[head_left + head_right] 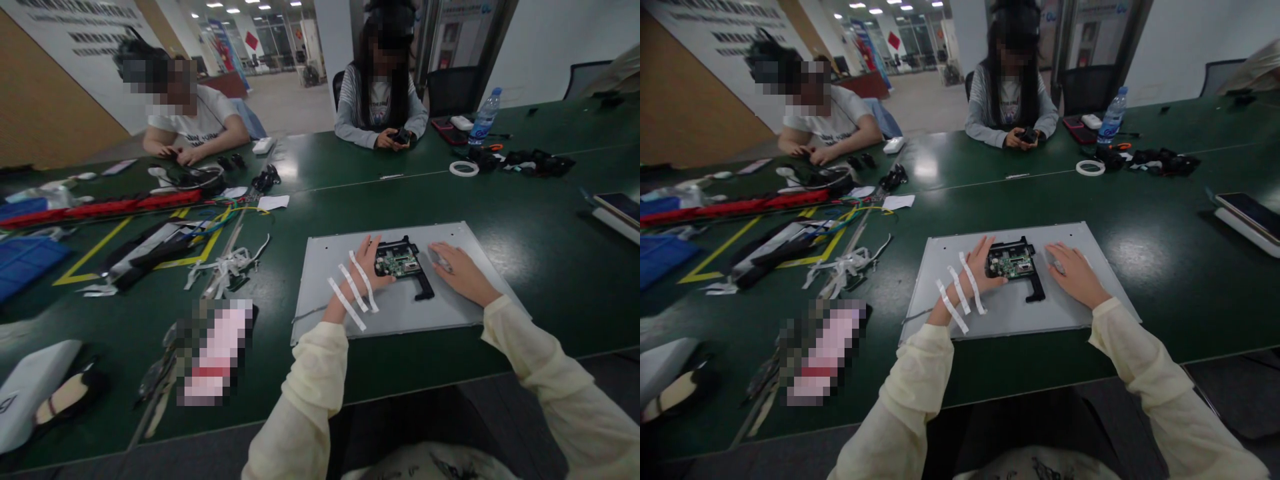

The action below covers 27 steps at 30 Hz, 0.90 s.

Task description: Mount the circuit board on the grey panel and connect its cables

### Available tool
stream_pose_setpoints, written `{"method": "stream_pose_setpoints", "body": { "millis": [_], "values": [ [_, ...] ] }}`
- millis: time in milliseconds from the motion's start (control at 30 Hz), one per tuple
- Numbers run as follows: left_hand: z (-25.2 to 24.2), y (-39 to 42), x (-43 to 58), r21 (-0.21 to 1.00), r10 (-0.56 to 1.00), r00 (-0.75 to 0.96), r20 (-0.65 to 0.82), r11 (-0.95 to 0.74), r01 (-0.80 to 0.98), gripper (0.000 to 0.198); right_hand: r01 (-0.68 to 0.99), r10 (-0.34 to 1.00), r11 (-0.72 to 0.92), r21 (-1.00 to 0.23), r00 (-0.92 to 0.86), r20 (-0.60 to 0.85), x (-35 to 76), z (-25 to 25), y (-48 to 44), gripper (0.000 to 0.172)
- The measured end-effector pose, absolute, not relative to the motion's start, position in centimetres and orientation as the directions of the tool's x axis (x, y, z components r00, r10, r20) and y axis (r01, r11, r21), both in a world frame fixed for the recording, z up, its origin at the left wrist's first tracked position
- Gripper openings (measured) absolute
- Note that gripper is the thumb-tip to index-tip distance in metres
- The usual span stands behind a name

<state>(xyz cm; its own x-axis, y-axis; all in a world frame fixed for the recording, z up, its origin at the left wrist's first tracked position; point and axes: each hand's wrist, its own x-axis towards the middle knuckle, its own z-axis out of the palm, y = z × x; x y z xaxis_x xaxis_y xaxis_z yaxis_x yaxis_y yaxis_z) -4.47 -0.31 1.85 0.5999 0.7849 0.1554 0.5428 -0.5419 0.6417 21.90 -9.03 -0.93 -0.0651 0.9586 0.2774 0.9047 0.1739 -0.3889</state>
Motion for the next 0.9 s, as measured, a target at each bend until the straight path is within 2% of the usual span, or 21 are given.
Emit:
{"method": "stream_pose_setpoints", "body": {
  "millis": [100, 167, 233, 433, 600, 733, 900],
  "values": [
    [3.6, -1.7, -3.4, 0.624, 0.838, 0.510, 0.194, -0.507, 0.595, 0.086, 0.739, 0.926, 0.150, -0.656, 0.127, 0.354, 21.0, 0.7, -10.0, 0.043],
    [4.4, -2.1, -2.6, 0.614, 0.851, 0.476, 0.222, -0.501, 0.609, 0.077, 0.554, 0.925, 0.153, -0.818, 0.210, 0.316, 19.6, 2.2, -10.9, 0.037],
    [4.8, -2.2, -1.8, 0.611, 0.848, 0.463, 0.257, -0.514, 0.602, 0.070, 0.380, 0.957, 0.154, -0.912, 0.174, 0.234, 17.8, 3.7, -11.9, 0.032],
    [5.1, -1.7, -0.2, 0.609, 0.831, 0.440, 0.341, -0.552, 0.569, 0.061, 0.168, 0.999, 0.040, -0.985, -0.006, 0.040, 12.6, 6.0, -12.9, 0.033],
    [4.4, -1.6, 0.8, 0.538, 0.815, 0.425, 0.394, -0.580, 0.612, 0.058, 0.151, 0.998, -0.040, -0.988, -0.039, -0.046, 11.3, 6.0, -12.3, 0.032],
    [3.6, -1.0, 0.9, 0.476, 0.836, 0.389, 0.386, -0.542, 0.692, 0.058, 0.066, 0.996, -0.085, -0.994, -0.024, -0.087, 12.1, 6.0, -11.9, 0.031],
    [3.1, -0.2, 0.0, 0.477, 0.889, 0.346, 0.301, -0.454, 0.753, 0.048, -0.050, 0.986, -0.098, -0.994, 0.130, -0.104, 14.8, 5.8, -10.2, 0.030]
  ]
}}
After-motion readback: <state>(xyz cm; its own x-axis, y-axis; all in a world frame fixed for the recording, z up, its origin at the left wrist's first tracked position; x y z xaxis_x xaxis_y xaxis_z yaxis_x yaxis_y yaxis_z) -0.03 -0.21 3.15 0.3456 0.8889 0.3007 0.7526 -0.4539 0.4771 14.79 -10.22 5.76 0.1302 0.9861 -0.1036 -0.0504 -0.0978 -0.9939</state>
